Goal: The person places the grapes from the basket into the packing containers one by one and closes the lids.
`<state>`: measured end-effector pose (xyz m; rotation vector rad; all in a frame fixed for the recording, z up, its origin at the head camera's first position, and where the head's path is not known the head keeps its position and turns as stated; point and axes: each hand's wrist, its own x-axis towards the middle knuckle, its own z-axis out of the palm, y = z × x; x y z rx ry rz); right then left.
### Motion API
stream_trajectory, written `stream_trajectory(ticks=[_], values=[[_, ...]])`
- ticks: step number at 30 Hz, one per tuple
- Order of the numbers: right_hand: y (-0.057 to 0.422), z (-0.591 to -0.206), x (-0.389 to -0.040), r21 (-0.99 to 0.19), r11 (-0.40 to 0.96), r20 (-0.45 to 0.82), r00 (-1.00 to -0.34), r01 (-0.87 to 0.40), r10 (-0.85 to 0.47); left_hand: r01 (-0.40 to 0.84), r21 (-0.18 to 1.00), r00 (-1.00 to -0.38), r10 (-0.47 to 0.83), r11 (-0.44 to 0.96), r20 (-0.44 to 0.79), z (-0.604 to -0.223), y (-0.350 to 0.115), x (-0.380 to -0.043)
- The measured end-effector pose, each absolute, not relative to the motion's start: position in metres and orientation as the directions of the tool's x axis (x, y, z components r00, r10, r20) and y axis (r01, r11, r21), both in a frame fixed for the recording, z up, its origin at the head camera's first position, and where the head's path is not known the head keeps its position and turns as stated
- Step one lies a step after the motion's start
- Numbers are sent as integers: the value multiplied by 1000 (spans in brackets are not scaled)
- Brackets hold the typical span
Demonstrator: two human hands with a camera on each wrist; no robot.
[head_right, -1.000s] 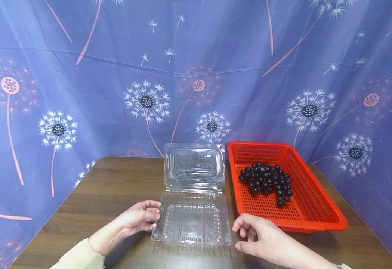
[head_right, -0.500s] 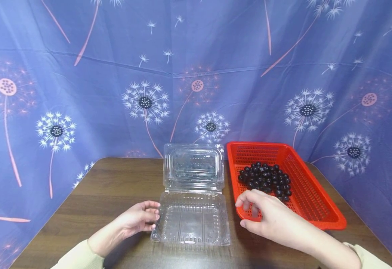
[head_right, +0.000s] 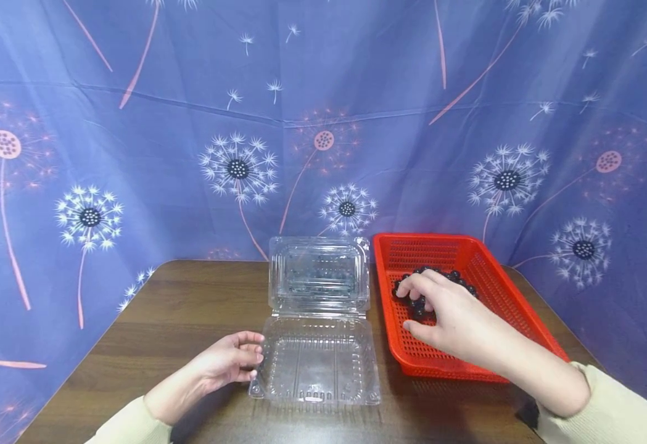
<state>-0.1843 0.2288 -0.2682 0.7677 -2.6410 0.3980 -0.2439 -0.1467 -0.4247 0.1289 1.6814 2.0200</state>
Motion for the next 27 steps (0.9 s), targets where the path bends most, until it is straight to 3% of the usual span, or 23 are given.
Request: stream_trajectory(ticks=[6,20,27], values=[[237,-261,-201,-122,831,422,-786,-542,-451,-310,944,-868,437,-108,-235,-425,-146,-245],[262,-270,-249,-21,771,470,-687,-637,-555,-311,946,-867,435,-91,-243,-425,-144,-244],[270,-278,-270,-51,775,408,-721,-630,-560,-313,945,-867,435,-94,-244,-425,-143,-244]])
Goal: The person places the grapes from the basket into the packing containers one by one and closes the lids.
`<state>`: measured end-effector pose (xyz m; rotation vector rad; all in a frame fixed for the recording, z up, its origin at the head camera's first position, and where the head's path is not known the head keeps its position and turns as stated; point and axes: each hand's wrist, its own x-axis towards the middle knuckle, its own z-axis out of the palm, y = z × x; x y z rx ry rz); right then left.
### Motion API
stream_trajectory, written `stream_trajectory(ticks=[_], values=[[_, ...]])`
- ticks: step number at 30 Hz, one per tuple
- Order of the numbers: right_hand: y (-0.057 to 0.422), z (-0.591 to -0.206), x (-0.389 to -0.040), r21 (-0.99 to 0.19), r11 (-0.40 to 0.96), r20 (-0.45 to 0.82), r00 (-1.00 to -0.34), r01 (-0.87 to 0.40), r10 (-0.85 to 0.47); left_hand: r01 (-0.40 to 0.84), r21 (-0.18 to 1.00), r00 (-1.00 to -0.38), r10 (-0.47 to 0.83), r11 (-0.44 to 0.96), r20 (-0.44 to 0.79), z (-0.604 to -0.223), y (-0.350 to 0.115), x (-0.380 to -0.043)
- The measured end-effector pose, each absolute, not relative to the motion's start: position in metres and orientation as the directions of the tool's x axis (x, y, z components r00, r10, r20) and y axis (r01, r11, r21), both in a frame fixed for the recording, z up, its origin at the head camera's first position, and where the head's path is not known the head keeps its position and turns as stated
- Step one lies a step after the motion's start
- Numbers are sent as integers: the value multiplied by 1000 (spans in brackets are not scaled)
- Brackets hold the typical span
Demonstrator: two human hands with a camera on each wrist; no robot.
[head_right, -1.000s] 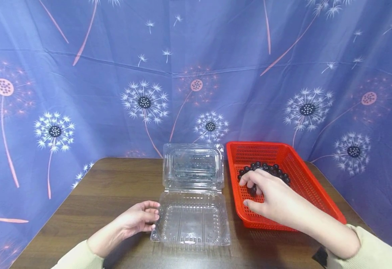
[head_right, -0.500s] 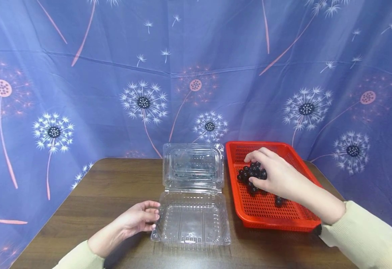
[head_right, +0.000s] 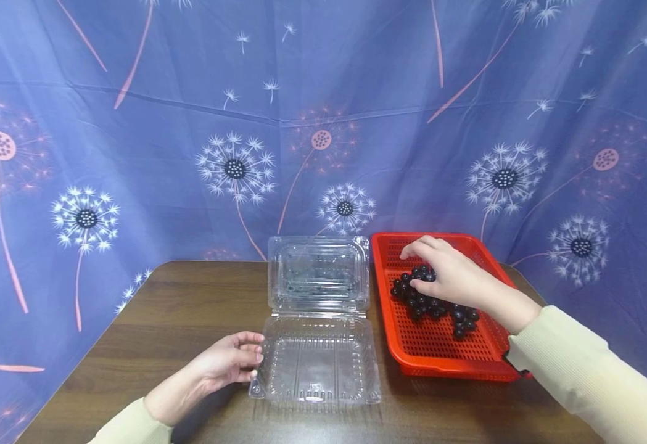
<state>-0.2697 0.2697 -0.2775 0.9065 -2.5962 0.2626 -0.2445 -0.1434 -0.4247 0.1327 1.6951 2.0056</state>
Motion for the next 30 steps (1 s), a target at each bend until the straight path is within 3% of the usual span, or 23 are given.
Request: stream_trajectory(ticks=[5,19,30], values=[[278,-283,-284,-64,792,361,-754,-607,-549,-309,946,-868,435,-98,-239,-424,-144,-244],[311,-306,-320,-21,795,277,-767,-607,-578,-318,942,-864,442,-107,-241,-424,-145,-243],[330,-327,-336,40,768,268,-734,-639,-624,-320,941,-863,444,-110,-242,-424,-145,-244]])
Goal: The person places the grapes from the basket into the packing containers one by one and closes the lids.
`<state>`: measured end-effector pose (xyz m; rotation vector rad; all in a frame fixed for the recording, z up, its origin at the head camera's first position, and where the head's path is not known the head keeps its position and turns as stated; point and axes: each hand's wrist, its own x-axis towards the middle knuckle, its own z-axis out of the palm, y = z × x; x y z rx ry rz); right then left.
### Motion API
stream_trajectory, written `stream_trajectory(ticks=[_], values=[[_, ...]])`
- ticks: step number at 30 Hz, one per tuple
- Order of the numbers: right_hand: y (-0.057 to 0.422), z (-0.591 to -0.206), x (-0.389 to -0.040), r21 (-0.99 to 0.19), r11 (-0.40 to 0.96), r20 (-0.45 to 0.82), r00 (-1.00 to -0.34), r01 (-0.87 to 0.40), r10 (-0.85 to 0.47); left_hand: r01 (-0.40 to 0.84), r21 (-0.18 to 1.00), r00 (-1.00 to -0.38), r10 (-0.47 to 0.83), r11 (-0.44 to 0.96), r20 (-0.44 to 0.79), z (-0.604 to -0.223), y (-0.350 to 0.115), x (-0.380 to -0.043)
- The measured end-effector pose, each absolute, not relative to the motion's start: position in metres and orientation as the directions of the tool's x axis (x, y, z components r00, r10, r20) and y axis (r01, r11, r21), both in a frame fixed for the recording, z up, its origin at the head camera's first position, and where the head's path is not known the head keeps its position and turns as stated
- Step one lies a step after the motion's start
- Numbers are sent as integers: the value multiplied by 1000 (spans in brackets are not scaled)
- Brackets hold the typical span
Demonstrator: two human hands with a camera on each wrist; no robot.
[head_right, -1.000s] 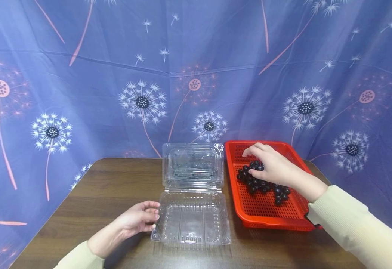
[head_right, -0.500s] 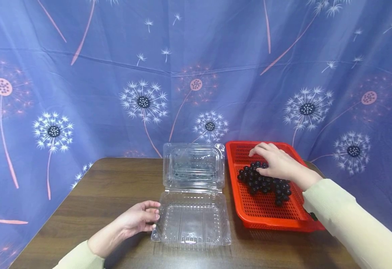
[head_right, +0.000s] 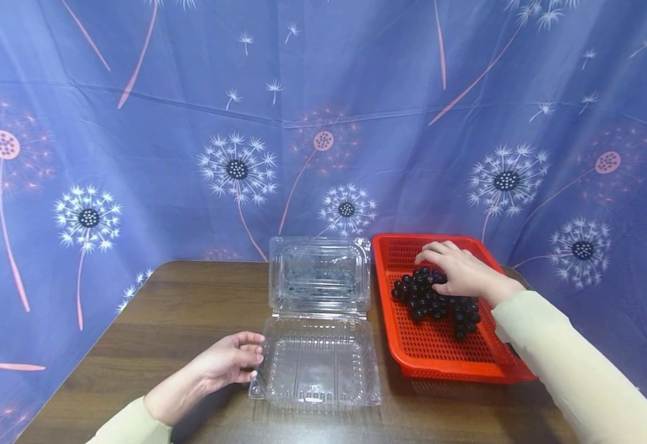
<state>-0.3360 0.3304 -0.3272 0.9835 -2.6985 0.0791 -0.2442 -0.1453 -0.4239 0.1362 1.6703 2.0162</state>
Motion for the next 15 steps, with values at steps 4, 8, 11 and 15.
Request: stream_trajectory(ticks=[4,8,11,15], values=[[338,-338,-341,68,759,264,-722,-648,-640,-319,941,-864,441,-112,-241,-425,-145,-244],[344,-346,-346,95,755,242,-721,-649,-650,-315,943,-866,439,-108,-239,-425,-145,-245],[348,-350,-348,122,743,221,-712,-658,-666,-313,944,-867,439,-108,-237,-426,-145,-245],[353,-356,-350,152,722,185,-698,-675,-692,-311,944,-867,440,-109,-235,-426,-145,-246]])
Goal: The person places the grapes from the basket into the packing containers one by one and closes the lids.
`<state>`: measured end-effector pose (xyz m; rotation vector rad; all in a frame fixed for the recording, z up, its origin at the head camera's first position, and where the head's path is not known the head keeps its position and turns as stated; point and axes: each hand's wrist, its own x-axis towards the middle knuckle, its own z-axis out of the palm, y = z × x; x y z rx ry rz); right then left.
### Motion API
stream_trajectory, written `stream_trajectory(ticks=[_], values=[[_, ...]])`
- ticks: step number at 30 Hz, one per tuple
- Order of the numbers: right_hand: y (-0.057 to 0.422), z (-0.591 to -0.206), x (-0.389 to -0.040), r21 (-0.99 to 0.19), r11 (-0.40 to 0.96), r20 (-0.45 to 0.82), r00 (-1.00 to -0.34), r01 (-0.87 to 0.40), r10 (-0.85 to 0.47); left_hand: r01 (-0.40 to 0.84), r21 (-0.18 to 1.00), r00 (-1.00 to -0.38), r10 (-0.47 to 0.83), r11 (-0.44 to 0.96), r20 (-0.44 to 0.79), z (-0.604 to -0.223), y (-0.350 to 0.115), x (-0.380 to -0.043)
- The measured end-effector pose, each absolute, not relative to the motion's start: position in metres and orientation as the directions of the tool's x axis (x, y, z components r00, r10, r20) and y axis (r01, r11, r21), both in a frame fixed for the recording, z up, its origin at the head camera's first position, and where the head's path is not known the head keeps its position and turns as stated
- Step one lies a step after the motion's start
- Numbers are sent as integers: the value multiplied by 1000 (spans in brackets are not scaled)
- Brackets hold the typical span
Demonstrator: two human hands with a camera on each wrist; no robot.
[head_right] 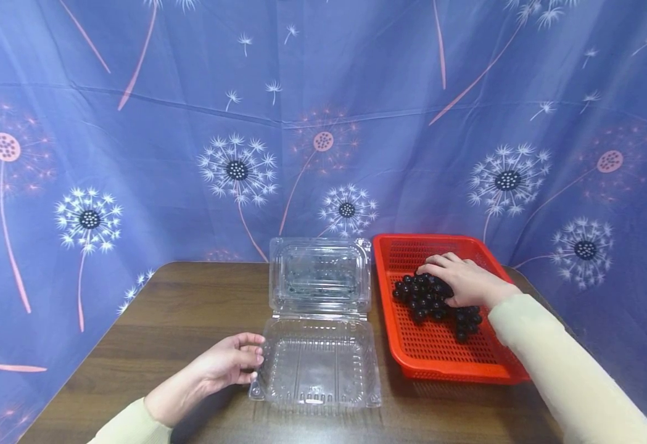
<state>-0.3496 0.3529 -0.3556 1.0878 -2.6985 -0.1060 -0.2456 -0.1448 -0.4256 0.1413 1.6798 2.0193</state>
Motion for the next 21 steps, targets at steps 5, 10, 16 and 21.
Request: stream_trajectory(ticks=[5,10,16,21], values=[[359,-364,-354,209,687,156,-669,-696,-726,-311,945,-867,440,-107,-235,-425,-145,-245],[362,-372,-359,251,668,132,-659,-700,-740,-315,943,-865,442,-109,-238,-425,-145,-245],[360,-379,-362,261,671,107,-670,-694,-735,-324,940,-864,439,-107,-248,-425,-144,-245],[357,-383,-363,252,684,95,-686,-685,-722,-324,940,-864,439,-108,-247,-425,-144,-245]])
